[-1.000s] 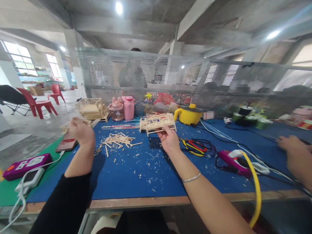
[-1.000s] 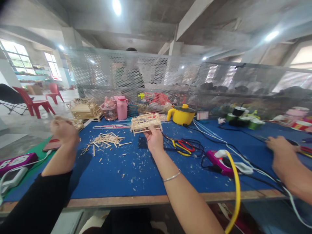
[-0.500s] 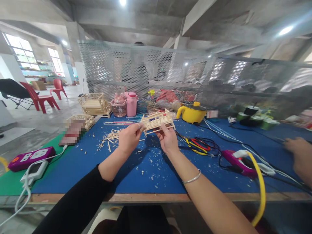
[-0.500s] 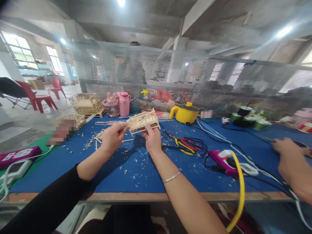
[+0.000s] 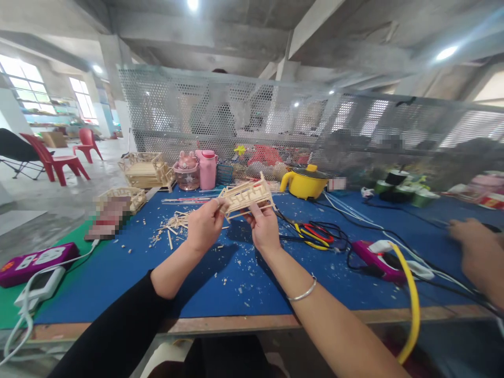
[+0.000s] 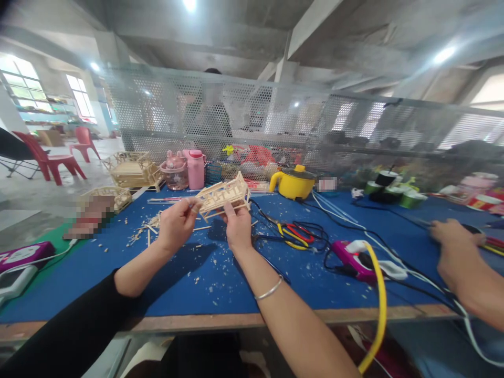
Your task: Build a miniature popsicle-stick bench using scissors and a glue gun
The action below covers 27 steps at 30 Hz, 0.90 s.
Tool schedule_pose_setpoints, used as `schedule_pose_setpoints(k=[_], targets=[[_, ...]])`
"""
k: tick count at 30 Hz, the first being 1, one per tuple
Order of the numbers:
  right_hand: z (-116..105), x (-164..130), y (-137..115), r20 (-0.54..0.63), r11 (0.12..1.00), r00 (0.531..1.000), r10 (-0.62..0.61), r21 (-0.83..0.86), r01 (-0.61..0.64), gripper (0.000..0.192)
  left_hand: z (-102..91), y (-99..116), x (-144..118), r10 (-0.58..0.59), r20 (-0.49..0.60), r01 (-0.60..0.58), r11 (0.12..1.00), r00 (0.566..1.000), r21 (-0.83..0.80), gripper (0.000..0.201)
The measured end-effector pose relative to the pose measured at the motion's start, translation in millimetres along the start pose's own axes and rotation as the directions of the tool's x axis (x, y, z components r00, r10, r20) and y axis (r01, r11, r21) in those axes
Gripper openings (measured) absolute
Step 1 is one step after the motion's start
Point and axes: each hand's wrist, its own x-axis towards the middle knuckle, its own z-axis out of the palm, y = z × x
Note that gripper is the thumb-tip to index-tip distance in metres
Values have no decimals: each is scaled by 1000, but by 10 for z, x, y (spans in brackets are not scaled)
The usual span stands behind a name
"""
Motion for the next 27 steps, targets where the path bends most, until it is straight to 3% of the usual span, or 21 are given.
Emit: schedule_pose_setpoints(k=[2, 4, 5, 6, 7, 9, 11, 12, 16, 20, 22, 24, 27], targets=[[-24, 33, -6, -44, 1000, 999, 7, -4, -7, 31, -148, -30, 85, -40, -233, 2, 987, 972, -160, 17], [-49, 64, -2, -84, 1000, 996, 4, -18, -6, 32, -310, -87, 197, -249, -509, 51, 927, 824, -371, 19], [-59, 74, 7, -99, 999, 995, -2, -32, -1, 32, -375, -115, 246, -359, -559, 65, 877, 748, -476, 21], [-66, 79, 20, -107, 999, 994, -12, -53, 6, 31, -420, -133, 281, -413, -577, 57, 844, 705, -534, 23], [-71, 78, 36, -107, 996, 994, -24, -83, 15, 30, -442, -136, 297, -427, -549, 64, 827, 718, -559, 25], [-69, 59, 68, -80, 986, 996, -50, -165, 36, 28, -417, -86, 263, -384, -443, 104, 837, 810, -537, 30], [-54, 21, 85, -25, 965, 996, -83, -253, 74, 26, -329, 27, 166, -297, -200, 180, 872, 934, -455, 29], [-45, -1, 83, 7, 949, 995, -104, -299, 101, 25, -274, 91, 110, -272, -79, 212, 875, 959, -434, 27], [-12, -80, 22, 128, 799, 956, -265, -526, 291, 21, -68, 250, -50, -302, 217, 371, 776, 928, -510, 28], [9, -129, -21, 252, 564, 881, -400, -691, 453, 20, 88, 233, -118, -268, 360, 434, 718, 894, -544, 27], [22, -146, -19, 310, 498, 856, -414, -710, 498, 22, 149, 210, -149, -258, 411, 463, 701, 874, -543, 28], [29, -150, -13, 316, 492, 856, -409, -714, 498, 22, 186, 182, -178, -267, 455, 504, 666, 849, -550, 32], [4, -106, -17, 215, 583, 908, -360, -707, 399, 23, 186, 125, -201, -309, 480, 555, 629, 821, -545, 41]])
